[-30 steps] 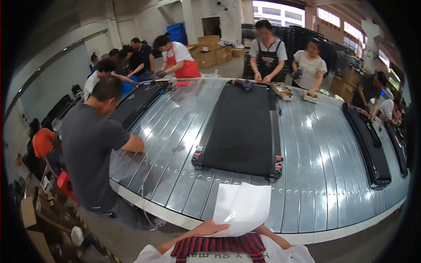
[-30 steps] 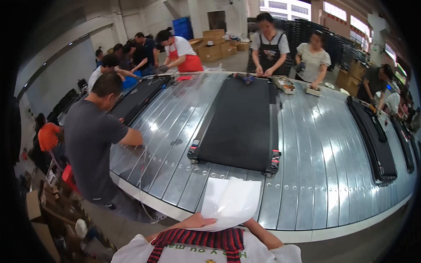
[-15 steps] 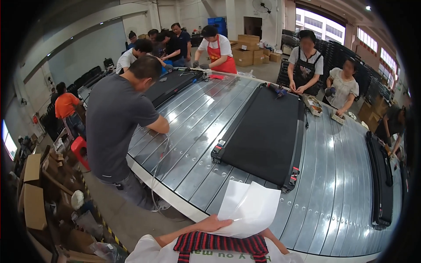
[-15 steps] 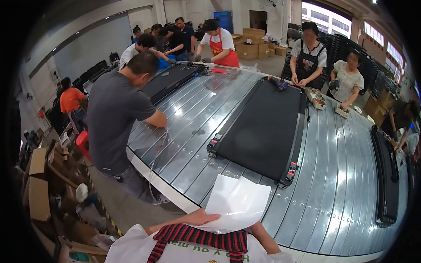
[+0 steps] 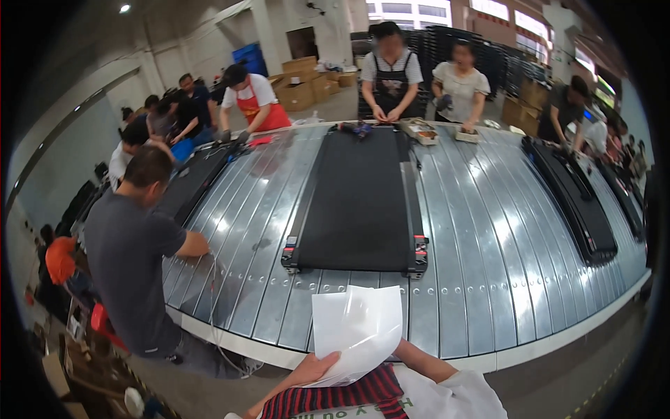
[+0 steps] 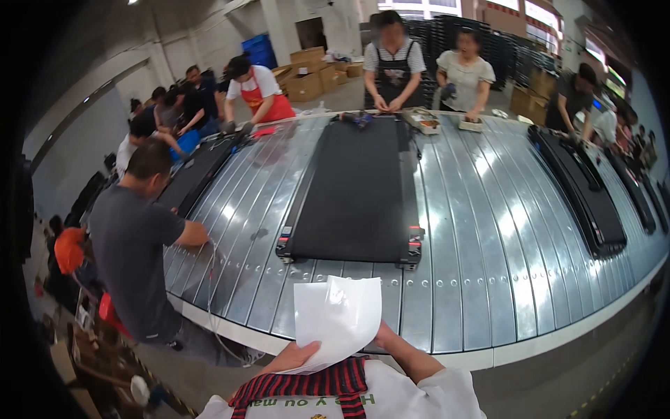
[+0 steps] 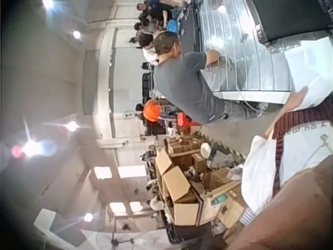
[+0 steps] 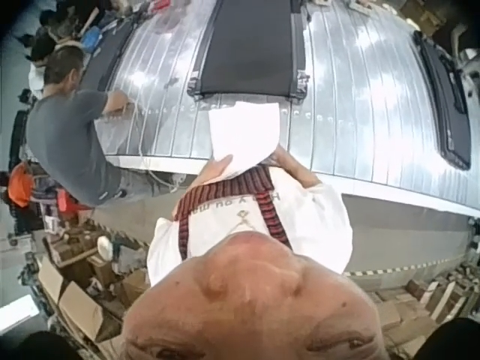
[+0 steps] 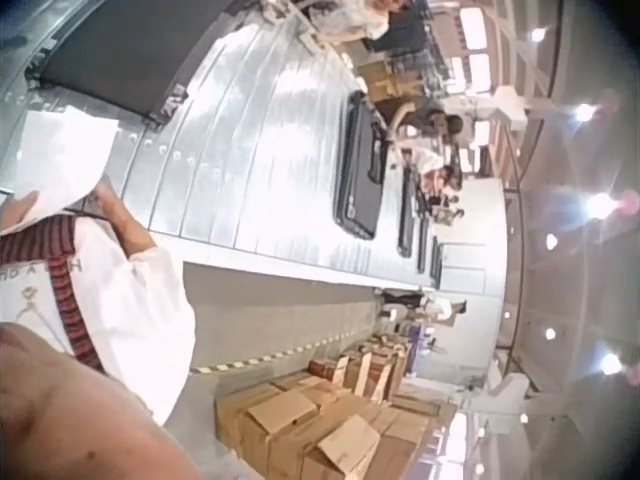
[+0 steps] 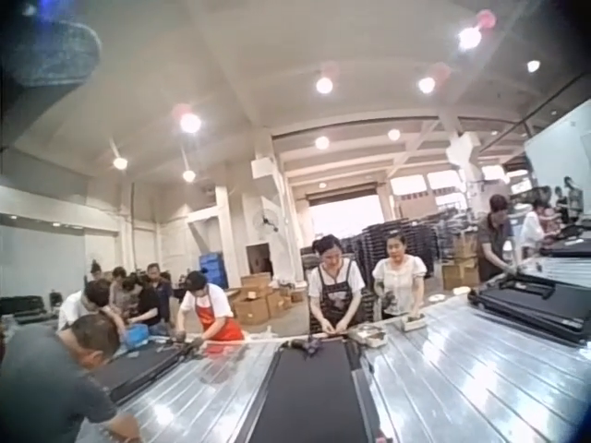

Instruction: Applying stickers and labels to treadmills on a factory assembly line.

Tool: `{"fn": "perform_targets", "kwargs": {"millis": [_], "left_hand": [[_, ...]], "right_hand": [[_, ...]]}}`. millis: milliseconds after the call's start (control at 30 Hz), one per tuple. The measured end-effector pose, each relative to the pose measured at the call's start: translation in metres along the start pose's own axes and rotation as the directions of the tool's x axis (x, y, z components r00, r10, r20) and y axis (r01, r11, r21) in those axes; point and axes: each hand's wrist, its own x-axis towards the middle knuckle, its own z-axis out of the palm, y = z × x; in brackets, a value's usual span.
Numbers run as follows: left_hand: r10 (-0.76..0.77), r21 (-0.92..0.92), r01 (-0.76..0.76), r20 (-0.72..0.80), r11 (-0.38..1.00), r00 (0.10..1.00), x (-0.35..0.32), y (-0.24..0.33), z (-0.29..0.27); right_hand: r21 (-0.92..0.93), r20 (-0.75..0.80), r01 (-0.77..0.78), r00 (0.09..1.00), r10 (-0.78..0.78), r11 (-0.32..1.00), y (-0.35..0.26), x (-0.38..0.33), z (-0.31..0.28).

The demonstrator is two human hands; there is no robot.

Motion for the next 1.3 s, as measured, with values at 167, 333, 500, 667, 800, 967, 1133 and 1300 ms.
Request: {"fn": "perform_targets", "kwargs": {"millis": [167, 333, 500, 667, 800, 967, 1133, 1300], "left_hand": [[0.02, -0.147, -0.016, 0.03, 0.989, 0.999, 0.007, -0.002, 0.006], [0.003, -0.103, 0.001, 0.039, 0.995, 0.999, 0.014, -0.013, 0.002], [0.081, -0.115, -0.071, 0.077, 0.991, 0.994, 0.019, -0.024, -0.002], [0.037, -0.207, -0.019, 0.08, 0.978, 0.996, 0.018, -0.021, 0.0], [0.013, -0.242, 0.009, 0.09, 0.97, 0.996, 0.019, -0.019, 0.0], [-0.028, -0.195, 0.041, 0.07, 0.98, 0.997, 0.015, -0.008, 0.0], [-0.027, -0.143, 0.036, 0.063, 0.989, 0.998, 0.016, -0.007, 0.001], [-0.017, -0.147, 0.027, 0.066, 0.989, 0.998, 0.016, -0.006, 0.002]], "right_hand": [[0.098, -0.032, -0.024, 0.999, 0.027, 0.995, 0.004, 0.004, 0.01], [0.162, -0.006, -0.071, 0.997, 0.073, 0.984, 0.014, -0.01, 0.001], [0.219, 0.038, -0.146, 0.989, 0.141, 0.965, 0.008, -0.022, -0.015], [0.273, 0.087, -0.232, 0.973, 0.216, 0.934, -0.001, -0.021, -0.013], [0.245, 0.163, -0.248, 0.964, 0.212, 0.937, 0.004, -0.017, -0.025], [0.263, 0.194, -0.276, 0.954, 0.23, 0.924, 0.003, -0.017, -0.027], [0.302, 0.226, -0.265, 0.953, 0.202, 0.916, -0.002, -0.015, -0.03], [0.302, 0.211, -0.249, 0.959, 0.19, 0.92, -0.004, -0.014, -0.031]]}}
